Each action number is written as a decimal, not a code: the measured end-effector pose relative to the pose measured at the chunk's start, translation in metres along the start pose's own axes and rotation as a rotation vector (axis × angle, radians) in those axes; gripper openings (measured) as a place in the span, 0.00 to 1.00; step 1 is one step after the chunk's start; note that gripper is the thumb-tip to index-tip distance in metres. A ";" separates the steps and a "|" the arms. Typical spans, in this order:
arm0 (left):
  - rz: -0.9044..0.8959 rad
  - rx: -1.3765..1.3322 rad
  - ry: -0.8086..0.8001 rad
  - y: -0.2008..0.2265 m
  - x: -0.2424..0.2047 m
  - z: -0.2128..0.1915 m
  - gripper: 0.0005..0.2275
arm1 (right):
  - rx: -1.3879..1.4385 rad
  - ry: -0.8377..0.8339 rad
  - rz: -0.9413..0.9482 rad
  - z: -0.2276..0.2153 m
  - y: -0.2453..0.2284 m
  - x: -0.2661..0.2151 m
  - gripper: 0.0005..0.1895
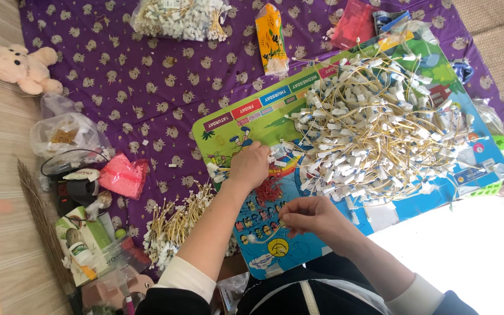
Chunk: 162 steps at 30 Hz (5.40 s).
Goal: Assembling small white components onto a string of wires while sitting on the floor
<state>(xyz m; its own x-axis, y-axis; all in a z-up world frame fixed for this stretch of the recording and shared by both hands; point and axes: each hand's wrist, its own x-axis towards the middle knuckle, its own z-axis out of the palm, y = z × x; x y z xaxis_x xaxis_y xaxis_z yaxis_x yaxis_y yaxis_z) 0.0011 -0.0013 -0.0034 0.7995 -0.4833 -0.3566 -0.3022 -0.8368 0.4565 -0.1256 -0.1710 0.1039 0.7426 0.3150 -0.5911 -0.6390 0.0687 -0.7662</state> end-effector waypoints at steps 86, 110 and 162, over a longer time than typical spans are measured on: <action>-0.555 -0.951 -0.178 0.064 -0.121 -0.140 0.10 | -0.870 -0.048 0.096 -0.023 -0.151 0.095 0.10; -0.673 -0.839 -0.147 0.040 -0.093 -0.160 0.17 | -0.897 0.300 -0.458 -0.117 -0.214 0.115 0.14; -0.442 -1.030 -0.101 0.096 -0.145 -0.098 0.03 | -0.674 0.546 -0.046 -0.013 0.012 -0.023 0.08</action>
<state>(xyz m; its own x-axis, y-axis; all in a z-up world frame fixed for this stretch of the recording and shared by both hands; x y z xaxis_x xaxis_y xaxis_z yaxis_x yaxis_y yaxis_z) -0.0927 0.0137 0.1724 0.6704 -0.2543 -0.6970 0.6074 -0.3514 0.7125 -0.1474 -0.1895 0.1050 0.8676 -0.1841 -0.4620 -0.4788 -0.5600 -0.6761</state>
